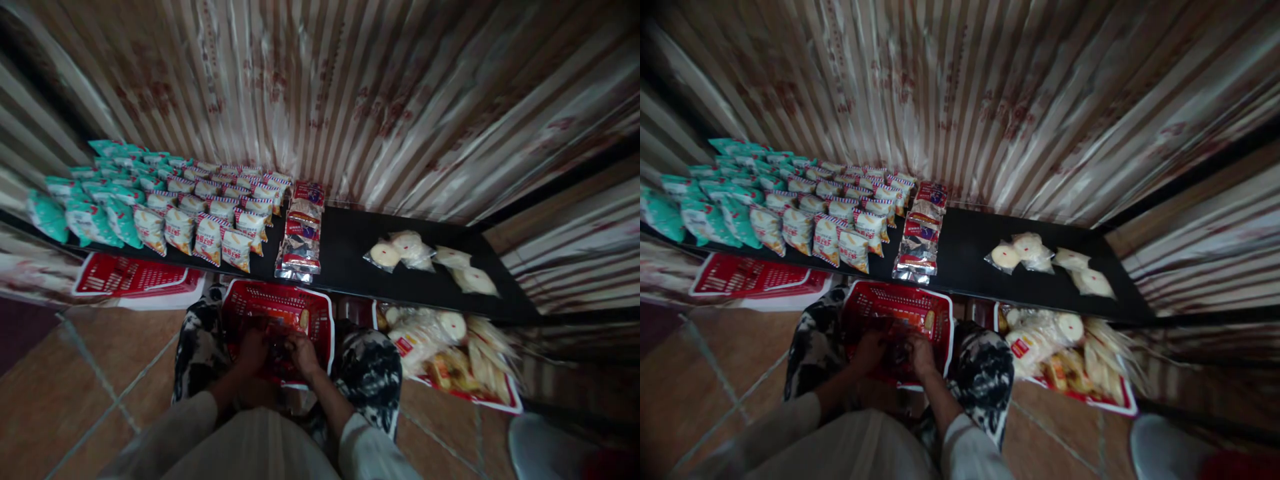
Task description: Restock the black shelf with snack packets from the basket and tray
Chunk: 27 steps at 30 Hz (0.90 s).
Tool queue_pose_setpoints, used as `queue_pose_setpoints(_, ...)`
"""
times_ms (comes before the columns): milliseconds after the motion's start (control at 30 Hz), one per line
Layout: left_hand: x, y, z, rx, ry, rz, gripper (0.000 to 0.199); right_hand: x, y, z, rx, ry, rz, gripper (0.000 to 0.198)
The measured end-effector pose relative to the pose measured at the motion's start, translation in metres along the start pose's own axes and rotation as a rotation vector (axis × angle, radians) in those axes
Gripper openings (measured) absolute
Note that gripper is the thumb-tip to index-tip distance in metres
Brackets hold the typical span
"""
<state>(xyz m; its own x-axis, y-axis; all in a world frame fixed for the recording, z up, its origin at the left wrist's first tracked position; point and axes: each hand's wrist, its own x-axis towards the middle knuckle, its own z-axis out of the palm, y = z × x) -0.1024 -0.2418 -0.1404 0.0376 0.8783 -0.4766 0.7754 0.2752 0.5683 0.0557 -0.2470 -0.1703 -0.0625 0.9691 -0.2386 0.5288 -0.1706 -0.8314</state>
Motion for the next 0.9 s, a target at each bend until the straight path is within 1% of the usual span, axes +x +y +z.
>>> queue_pose_setpoints(100,-0.005,0.0,-0.008,0.029,0.018,0.023,0.028,-0.004,-0.006,-0.014,-0.03,-0.014,-0.077,0.02)
queue_pose_setpoints(167,-0.007,0.001,-0.013,-0.017,0.035,0.046,0.028,-0.008,-0.013,-0.023,-0.015,-0.015,-0.115,0.025)
queue_pose_setpoints(233,-0.009,0.003,-0.018,-0.147,0.056,0.076,0.031,-0.012,-0.024,-0.032,0.026,-0.016,-0.128,0.028)
queue_pose_setpoints(333,-0.012,0.006,-0.029,-0.415,0.064,0.125,0.034,-0.018,-0.046,-0.048,0.116,0.012,-0.142,0.03)
queue_pose_setpoints(400,-0.015,0.009,-0.036,-0.552,0.029,0.17,0.032,-0.021,-0.062,-0.061,0.206,0.078,-0.145,0.032)
queue_pose_setpoints(467,-0.02,0.013,-0.042,-0.629,-0.03,0.226,0.029,-0.024,-0.078,-0.073,0.327,0.145,-0.126,0.037)
queue_pose_setpoints(600,-0.03,0.026,-0.052,-0.655,-0.106,0.315,0.029,-0.027,-0.106,-0.095,0.613,0.169,-0.025,0.039)
queue_pose_setpoints(700,-0.035,0.04,-0.057,-0.609,-0.105,0.354,0.028,-0.026,-0.121,-0.105,0.796,0.205,0.035,0.038)
queue_pose_setpoints(800,-0.037,0.053,-0.061,-0.594,-0.057,0.395,0.027,-0.026,-0.129,-0.112,0.898,0.292,0.044,0.038)
queue_pose_setpoints(900,-0.037,0.066,-0.063,-0.674,-0.064,0.426,0.025,-0.027,-0.132,-0.118,0.967,0.353,0.035,0.036)
